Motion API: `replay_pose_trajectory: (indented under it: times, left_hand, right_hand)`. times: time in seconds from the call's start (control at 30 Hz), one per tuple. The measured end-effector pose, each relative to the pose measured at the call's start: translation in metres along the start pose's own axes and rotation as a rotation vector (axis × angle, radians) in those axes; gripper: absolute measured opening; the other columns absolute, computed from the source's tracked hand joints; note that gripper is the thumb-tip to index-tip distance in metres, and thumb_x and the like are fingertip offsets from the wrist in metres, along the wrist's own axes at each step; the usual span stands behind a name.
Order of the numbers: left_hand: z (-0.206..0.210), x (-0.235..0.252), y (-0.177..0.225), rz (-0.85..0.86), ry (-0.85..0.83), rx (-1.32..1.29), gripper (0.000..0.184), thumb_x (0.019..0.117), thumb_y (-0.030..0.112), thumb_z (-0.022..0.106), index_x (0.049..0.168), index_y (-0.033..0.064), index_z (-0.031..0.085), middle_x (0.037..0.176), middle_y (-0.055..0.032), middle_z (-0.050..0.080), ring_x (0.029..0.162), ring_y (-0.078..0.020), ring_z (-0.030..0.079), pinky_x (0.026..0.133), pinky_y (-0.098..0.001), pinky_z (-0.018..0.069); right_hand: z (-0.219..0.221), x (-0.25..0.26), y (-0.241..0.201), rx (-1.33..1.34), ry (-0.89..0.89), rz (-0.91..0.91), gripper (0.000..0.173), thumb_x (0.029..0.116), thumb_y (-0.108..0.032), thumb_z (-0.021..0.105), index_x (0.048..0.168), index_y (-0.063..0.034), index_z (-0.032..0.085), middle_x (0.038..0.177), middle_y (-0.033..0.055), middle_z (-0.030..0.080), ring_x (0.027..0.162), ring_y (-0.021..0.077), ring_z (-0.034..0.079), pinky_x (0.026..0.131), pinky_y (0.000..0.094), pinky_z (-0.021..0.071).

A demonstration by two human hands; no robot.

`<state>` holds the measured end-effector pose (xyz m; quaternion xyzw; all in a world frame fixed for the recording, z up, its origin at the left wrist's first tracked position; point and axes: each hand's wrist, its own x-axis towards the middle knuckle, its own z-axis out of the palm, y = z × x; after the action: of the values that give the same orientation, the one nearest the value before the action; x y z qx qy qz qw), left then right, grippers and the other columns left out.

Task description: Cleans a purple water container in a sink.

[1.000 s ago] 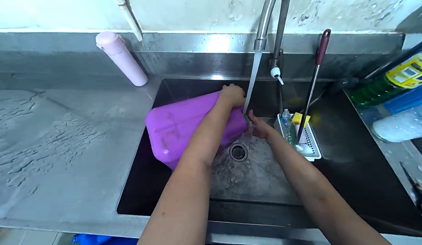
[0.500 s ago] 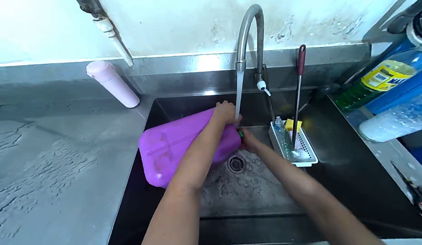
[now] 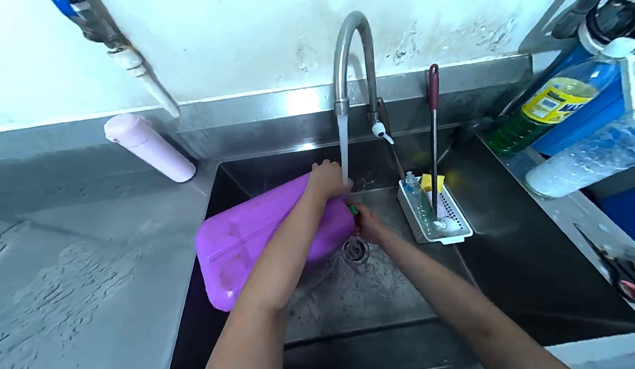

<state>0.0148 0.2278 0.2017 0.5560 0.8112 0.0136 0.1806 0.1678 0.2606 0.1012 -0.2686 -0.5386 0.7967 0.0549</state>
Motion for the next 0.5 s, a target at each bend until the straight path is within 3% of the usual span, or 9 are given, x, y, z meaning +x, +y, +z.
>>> replay_pose_trajectory:
  times: [0.1, 0.17, 0.2, 0.27, 0.3, 0.33, 0.4, 0.47, 0.5]
  left_hand:
    - [0.015, -0.015, -0.005, 0.234, 0.029, 0.042, 0.038, 0.1035, 0.037, 0.057, 0.116, 0.0060, 0.074, 0.128, -0.0195, 0.068, 0.133, -0.0398, 0.054, 0.114, -0.0679, 0.0285]
    - [0.012, -0.033, -0.011, 0.309, -0.064, 0.099, 0.044, 0.1044, 0.044, 0.053, 0.129, 0.0113, 0.070, 0.143, -0.0180, 0.060, 0.146, -0.0403, 0.041, 0.118, -0.0738, 0.0105]
    - [0.008, -0.043, -0.016, 0.230, -0.085, 0.106, 0.047, 0.1045, 0.047, 0.052, 0.133, 0.0130, 0.068, 0.148, -0.0163, 0.056, 0.149, -0.0395, 0.037, 0.118, -0.0737, 0.0095]
    - [-0.003, -0.057, -0.032, -0.088, -0.044, 0.062, 0.050, 0.1046, 0.050, 0.051, 0.133, 0.0125, 0.067, 0.150, -0.0167, 0.053, 0.148, -0.0407, 0.036, 0.116, -0.0722, 0.0192]
    - [-0.008, -0.060, -0.046, -0.275, -0.020, 0.038, 0.055, 0.1056, 0.054, 0.045, 0.137, 0.0136, 0.064, 0.153, -0.0169, 0.050, 0.149, -0.0416, 0.034, 0.114, -0.0727, 0.0222]
    - [-0.011, -0.062, -0.062, -0.442, 0.009, 0.020, 0.061, 0.1062, 0.058, 0.038, 0.141, 0.0145, 0.061, 0.156, -0.0176, 0.048, 0.150, -0.0430, 0.032, 0.113, -0.0742, 0.0238]
    - [-0.013, -0.066, -0.079, -0.644, 0.072, 0.006, 0.070, 0.1077, 0.059, 0.024, 0.150, 0.0098, 0.052, 0.159, -0.0246, 0.041, 0.149, -0.0492, 0.031, 0.112, -0.0763, 0.0244]
    - [-0.007, -0.075, -0.058, -0.522, 0.161, 0.020, 0.062, 0.1107, 0.046, 0.033, 0.147, -0.0003, 0.051, 0.154, -0.0331, 0.041, 0.145, -0.0537, 0.035, 0.112, -0.0744, 0.0256]
    - [-0.001, -0.079, -0.038, -0.373, 0.183, 0.022, 0.057, 0.1098, 0.042, 0.041, 0.144, -0.0021, 0.054, 0.150, -0.0345, 0.045, 0.142, -0.0537, 0.039, 0.113, -0.0734, 0.0256]
  right_hand:
    - [-0.003, -0.003, -0.009, -0.123, -0.023, 0.057, 0.049, 0.1126, -0.033, 0.018, 0.109, -0.0040, 0.057, 0.067, -0.0048, 0.051, 0.052, 0.0028, 0.042, 0.050, 0.0208, 0.0365]
    - [-0.008, 0.009, -0.033, -0.359, -0.080, 0.118, 0.054, 0.1138, -0.039, 0.018, 0.116, -0.0029, 0.058, 0.077, 0.0011, 0.055, 0.058, 0.0070, 0.047, 0.055, 0.0246, 0.0404]
    - [-0.005, 0.017, -0.046, -0.468, -0.092, 0.121, 0.052, 0.1143, -0.037, 0.022, 0.125, -0.0008, 0.058, 0.089, 0.0070, 0.059, 0.069, 0.0115, 0.052, 0.064, 0.0290, 0.0451]
    - [0.007, 0.039, -0.066, -0.589, -0.029, 0.041, 0.042, 0.1135, -0.025, 0.036, 0.133, 0.0060, 0.056, 0.111, 0.0216, 0.064, 0.091, 0.0238, 0.061, 0.085, 0.0399, 0.0506]
    - [0.014, 0.046, -0.079, -0.582, 0.018, -0.004, 0.036, 0.1114, -0.019, 0.043, 0.135, 0.0066, 0.055, 0.113, 0.0228, 0.065, 0.092, 0.0246, 0.063, 0.087, 0.0403, 0.0522]
    - [0.022, 0.047, -0.092, -0.535, 0.058, -0.047, 0.032, 0.1102, -0.016, 0.046, 0.131, 0.0046, 0.057, 0.102, 0.0154, 0.063, 0.079, 0.0166, 0.059, 0.075, 0.0323, 0.0513]
    - [0.041, 0.030, -0.123, -0.377, 0.070, -0.082, 0.033, 0.1115, -0.027, 0.044, 0.121, 0.0003, 0.061, 0.076, 0.0011, 0.053, 0.054, 0.0040, 0.044, 0.051, 0.0197, 0.0392]
    - [0.056, 0.013, -0.144, -0.326, 0.035, -0.090, 0.047, 0.1111, -0.044, 0.039, 0.101, -0.0022, 0.059, 0.066, -0.0030, 0.043, 0.048, 0.0030, 0.035, 0.046, 0.0187, 0.0321]
    - [0.059, 0.007, -0.155, -0.405, 0.003, -0.064, 0.054, 0.1110, -0.048, 0.034, 0.104, -0.0013, 0.059, 0.073, 0.0005, 0.046, 0.055, 0.0062, 0.039, 0.053, 0.0221, 0.0366]
